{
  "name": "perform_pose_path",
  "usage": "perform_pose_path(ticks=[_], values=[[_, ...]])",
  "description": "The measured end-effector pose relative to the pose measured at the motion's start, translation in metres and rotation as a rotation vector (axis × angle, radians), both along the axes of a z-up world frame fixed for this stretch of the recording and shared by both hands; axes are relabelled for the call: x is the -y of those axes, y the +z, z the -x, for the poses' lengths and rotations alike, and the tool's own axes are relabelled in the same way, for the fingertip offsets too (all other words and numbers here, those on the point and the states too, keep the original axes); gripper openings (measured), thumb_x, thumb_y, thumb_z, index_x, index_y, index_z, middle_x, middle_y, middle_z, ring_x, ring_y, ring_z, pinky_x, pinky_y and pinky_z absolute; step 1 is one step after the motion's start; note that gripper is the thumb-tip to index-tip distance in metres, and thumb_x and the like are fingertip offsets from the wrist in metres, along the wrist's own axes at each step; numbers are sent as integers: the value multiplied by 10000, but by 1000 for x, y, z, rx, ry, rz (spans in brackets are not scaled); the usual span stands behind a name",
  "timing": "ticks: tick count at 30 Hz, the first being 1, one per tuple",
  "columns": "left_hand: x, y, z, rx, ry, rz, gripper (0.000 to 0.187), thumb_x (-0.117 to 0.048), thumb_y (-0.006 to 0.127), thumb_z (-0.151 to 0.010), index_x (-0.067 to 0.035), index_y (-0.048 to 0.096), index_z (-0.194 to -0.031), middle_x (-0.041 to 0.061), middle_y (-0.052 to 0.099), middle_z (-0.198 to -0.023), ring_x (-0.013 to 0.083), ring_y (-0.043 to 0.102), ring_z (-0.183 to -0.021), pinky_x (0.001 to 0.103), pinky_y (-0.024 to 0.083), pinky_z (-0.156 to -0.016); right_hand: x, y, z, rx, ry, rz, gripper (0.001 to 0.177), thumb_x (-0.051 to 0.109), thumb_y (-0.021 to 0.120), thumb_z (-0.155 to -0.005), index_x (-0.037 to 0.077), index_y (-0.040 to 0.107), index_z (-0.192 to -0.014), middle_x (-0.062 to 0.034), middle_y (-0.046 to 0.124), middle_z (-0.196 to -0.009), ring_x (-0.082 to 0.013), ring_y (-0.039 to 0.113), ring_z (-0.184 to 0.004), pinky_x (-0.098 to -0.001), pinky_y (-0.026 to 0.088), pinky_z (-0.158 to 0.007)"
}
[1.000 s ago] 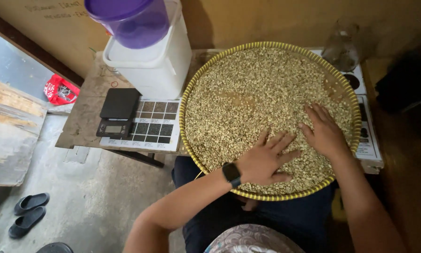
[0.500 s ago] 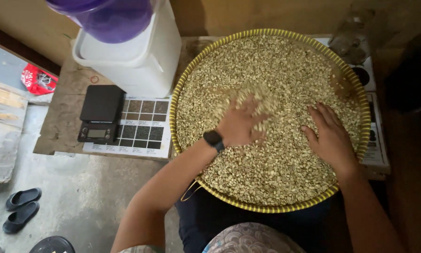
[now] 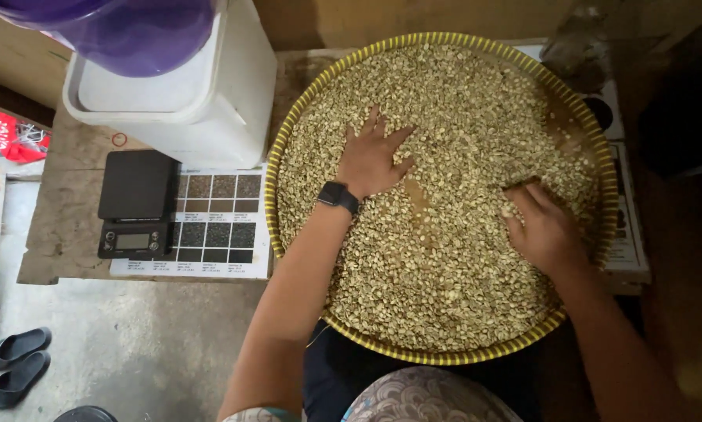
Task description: Manually sorting green coffee beans on a woven tray to remove defects or foreign objects.
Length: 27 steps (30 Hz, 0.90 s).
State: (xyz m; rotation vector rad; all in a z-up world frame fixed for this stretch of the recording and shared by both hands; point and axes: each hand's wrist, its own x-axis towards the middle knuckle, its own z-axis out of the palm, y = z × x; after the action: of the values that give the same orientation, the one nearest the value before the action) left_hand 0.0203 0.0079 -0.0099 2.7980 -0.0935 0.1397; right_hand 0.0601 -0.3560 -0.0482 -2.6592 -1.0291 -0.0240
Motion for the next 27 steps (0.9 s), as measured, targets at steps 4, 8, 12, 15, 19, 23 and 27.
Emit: perform_pose_path(ticks=[4,8,12,15,19,23,27], values=[[2,7,3,-15,-11,32,544,-563,521,-1059,-224,540,-1483,298,506,-1480,453,266,-1530,815,280,-1113,2,-14,-8,58,53,-68,377,125,719,-899,105,672,-1273,-138,650,-1065,-395,695,-1078,-493,596,-797],[0,1,2,-23,0,14,551,-559,524,-1056,-227,527,-1497,289,485,-1507,439,245,-1543,805,273,-1127,-13,13,6,20,44,-145,292,101,659,-975,94,696,-1265,-142,676,-1041,-404,698,-965,-522,600,-741],[3,1,-5,-102,55,2,650,-657,456,-960,-290,524,-1492,238,379,-1596,403,145,-1547,760,187,-1158,-40,61,23,184,174,-230,390,29,689,-835,41,695,-1225,-117,637,-1238,-289,562,-1110,-430,428,-1016],[-1,4,6,-40,-5,36,569,-548,527,-1057,-209,514,-1513,296,449,-1536,448,217,-1551,821,247,-1136,-58,59,22,117,254,-159,276,129,666,-949,107,710,-1221,-106,633,-1205,-362,613,-1138,-533,518,-866],[-4,-1,4,-37,1,49,592,-581,531,-1046,-229,501,-1521,295,445,-1543,442,213,-1555,822,224,-1145,-99,75,41,30,371,14,194,176,633,-963,93,762,-1082,-98,699,-1122,-321,640,-1140,-504,512,-897],[-2,1,5,-39,6,73,573,-556,544,-1043,-243,500,-1521,278,437,-1556,422,206,-1564,812,219,-1165,-120,60,41,-86,410,141,219,193,607,-988,54,764,-1053,-122,690,-1072,-324,638,-1082,-483,507,-896],[-1,8,7,-70,14,90,556,-538,540,-1041,-251,502,-1516,268,424,-1571,407,186,-1572,800,218,-1178,-117,16,29,38,477,58,165,187,638,-933,73,754,-959,-94,662,-942,-310,652,-971,-458,519,-832]])
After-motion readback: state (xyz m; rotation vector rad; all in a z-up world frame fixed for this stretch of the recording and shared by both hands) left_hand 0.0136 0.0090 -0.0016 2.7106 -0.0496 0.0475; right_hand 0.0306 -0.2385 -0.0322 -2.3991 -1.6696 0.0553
